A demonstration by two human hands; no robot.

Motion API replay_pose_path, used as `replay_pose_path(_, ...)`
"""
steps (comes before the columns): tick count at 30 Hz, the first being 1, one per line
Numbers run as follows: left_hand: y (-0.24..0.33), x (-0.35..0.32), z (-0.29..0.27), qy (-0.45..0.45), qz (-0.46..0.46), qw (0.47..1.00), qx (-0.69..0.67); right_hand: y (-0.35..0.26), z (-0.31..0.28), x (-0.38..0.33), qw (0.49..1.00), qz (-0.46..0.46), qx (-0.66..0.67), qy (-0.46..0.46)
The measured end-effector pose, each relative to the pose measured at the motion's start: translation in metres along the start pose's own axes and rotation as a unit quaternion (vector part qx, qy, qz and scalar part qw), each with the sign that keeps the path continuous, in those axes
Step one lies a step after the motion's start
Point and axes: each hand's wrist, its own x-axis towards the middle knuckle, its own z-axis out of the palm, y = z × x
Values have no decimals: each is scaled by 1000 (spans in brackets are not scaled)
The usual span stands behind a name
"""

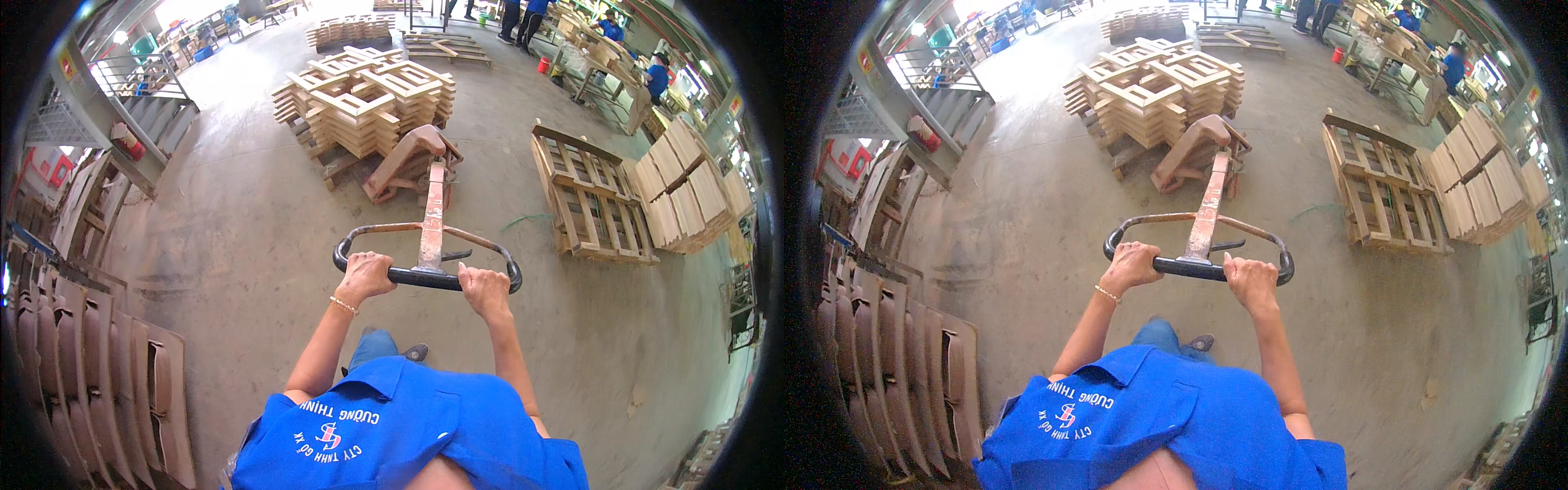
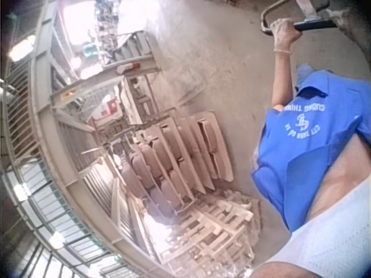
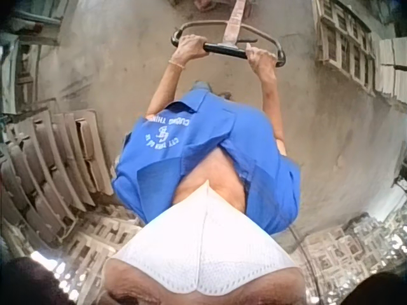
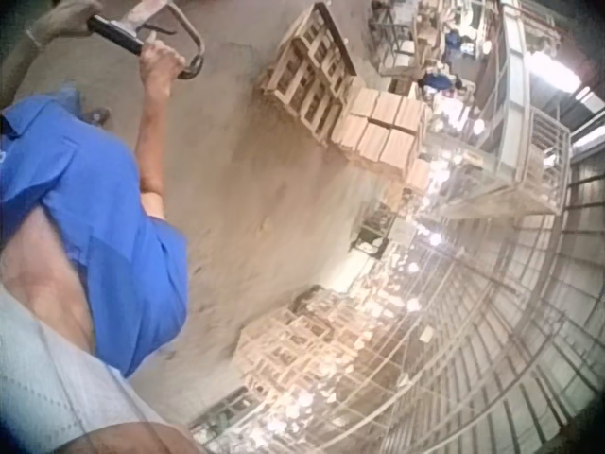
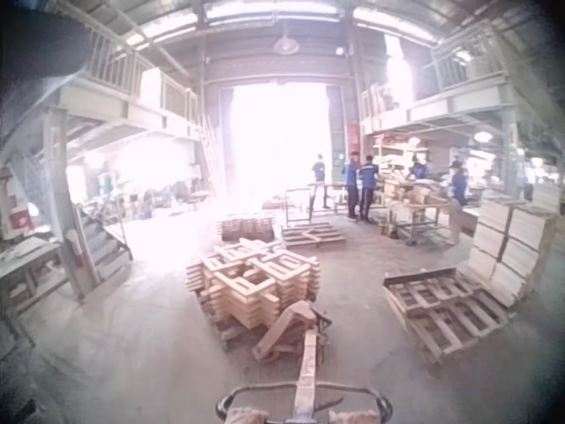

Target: The person uses a manual pallet jack to move a pallet loaded with wooden frames across a workshop floor. They then repeatedly pick up wooden frames from a nearby pile and place them onto the pallet, stacking them in layers.

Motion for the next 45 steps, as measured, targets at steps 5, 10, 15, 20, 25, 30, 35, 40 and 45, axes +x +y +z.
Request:
replay_pose_path(5,50,27,0,-31,8,999,6,56,-8,-5,999,-31,32,27)
replay_pose_path(10,216,41,72,11,-95,994,55,221,-26,-30,989,-142,42,-8)
replay_pose_path(15,348,24,101,-18,-92,990,101,317,-53,-110,998,-30,63,4)
replay_pose_path(20,361,6,108,-25,-68,990,119,321,-57,-150,996,-73,38,39)
replay_pose_path(25,378,-37,98,-55,-46,995,68,314,-80,-196,997,-71,-9,29)
replay_pose_path(30,388,-67,101,-16,-52,998,28,314,-101,-218,999,-34,40,4)
replay_pose_path(35,408,-76,104,8,-67,997,22,328,-107,-220,998,-55,37,-17)
replay_pose_path(40,421,-78,113,22,-74,997,6,343,-115,-225,996,-68,60,-25)
replay_pose_path(45,425,-81,121,31,-73,997,6,349,-116,-230,995,-73,55,-28)
